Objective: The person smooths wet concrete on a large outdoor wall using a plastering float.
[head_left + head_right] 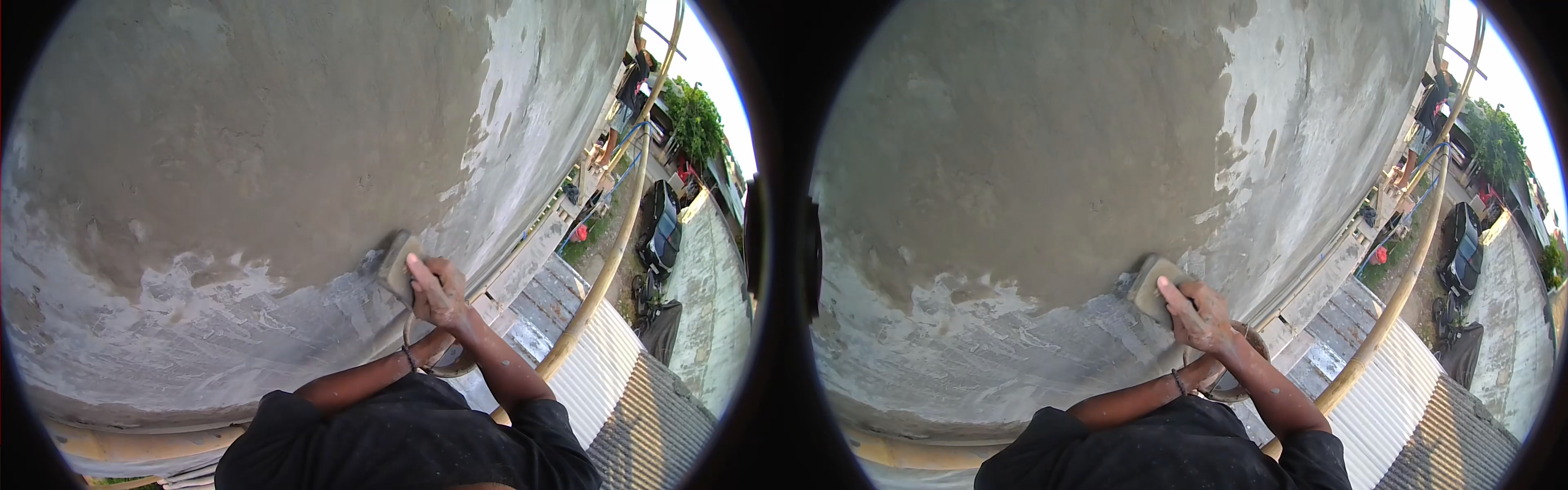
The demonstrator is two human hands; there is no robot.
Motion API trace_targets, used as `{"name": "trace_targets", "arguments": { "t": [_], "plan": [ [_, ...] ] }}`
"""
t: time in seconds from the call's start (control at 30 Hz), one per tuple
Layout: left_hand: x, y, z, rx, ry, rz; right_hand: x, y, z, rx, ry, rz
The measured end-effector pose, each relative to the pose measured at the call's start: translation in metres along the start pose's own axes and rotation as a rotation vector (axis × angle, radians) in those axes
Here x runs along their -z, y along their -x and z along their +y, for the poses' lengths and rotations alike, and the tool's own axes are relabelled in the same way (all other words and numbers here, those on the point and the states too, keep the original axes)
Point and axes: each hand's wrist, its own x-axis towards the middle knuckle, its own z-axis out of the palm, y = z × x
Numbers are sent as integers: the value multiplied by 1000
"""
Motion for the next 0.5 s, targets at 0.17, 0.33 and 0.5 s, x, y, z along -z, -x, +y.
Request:
{"name": "trace_targets", "arguments": {
  "t": [0.17, 0.33, 0.5],
  "plan": [
    [-14, -4, 18, 36, -171, -113, 48, -157, -8, 110, 176, 388],
    [-16, 3, 31, 36, -232, -97, 23, -205, -18, 250, 188, 402],
    [3, 2, 7, -62, -273, -99, -13, -94, -26, 211, 45, 167]
  ]
}}
